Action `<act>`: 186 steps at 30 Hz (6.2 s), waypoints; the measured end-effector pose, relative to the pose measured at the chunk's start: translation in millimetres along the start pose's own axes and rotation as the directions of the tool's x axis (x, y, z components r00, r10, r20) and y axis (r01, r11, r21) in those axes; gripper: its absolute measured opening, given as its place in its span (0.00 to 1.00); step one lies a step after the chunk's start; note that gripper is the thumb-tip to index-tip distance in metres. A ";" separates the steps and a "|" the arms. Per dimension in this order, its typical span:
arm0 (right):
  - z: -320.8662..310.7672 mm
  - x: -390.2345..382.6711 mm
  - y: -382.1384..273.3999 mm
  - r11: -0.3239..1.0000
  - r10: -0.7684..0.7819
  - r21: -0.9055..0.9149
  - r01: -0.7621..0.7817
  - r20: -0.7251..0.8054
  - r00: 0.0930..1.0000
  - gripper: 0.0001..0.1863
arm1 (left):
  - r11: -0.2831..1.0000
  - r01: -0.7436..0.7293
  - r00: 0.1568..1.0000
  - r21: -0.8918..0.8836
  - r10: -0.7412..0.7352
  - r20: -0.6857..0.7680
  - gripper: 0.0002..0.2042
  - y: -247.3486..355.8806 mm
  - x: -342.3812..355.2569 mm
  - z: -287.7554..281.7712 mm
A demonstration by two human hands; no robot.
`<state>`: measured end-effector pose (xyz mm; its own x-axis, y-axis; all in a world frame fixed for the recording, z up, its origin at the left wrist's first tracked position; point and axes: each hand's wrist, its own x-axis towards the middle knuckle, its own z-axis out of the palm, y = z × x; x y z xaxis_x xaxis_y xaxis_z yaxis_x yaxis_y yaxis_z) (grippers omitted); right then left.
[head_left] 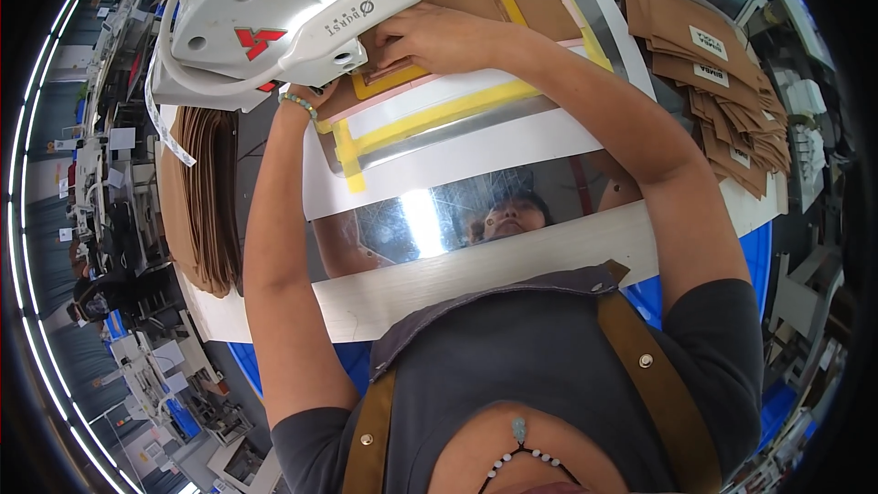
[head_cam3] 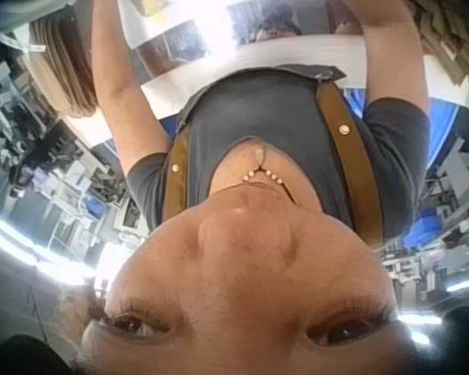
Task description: The recorder uses an industrial sewing machine to sew patterns onto leather panels.
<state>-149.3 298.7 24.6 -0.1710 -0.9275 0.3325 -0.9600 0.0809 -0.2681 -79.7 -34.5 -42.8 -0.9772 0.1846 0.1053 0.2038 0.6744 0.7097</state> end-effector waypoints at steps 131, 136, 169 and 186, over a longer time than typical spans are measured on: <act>94.3 -319.3 -306.4 0.757 0.605 0.061 -0.650 0.310 0.734 0.31 | 0.995 0.056 0.881 -0.079 -0.012 0.473 0.29 333.2 -300.7 245.2; 81.8 -319.0 -305.3 0.737 0.594 0.097 -0.669 0.378 0.710 0.34 | 0.995 0.049 0.882 -0.085 -0.003 0.471 0.29 334.9 -298.3 244.5; -63.6 -118.5 -77.9 0.994 0.098 -0.038 -0.107 -0.199 0.975 0.19 | 0.840 -0.156 0.968 0.520 0.235 -0.089 0.21 227.9 -107.6 88.2; -76.2 -138.9 -18.9 0.914 0.238 -0.329 -0.238 -0.040 0.970 0.23 | 0.788 -0.076 0.982 0.611 0.165 -0.090 0.28 198.2 -77.3 87.0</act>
<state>-124.3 453.8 52.3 -0.4036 -0.8661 0.2950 -0.9095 0.4149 -0.0263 41.4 147.1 29.1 -0.9315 0.2279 0.2835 0.2716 0.9542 0.1253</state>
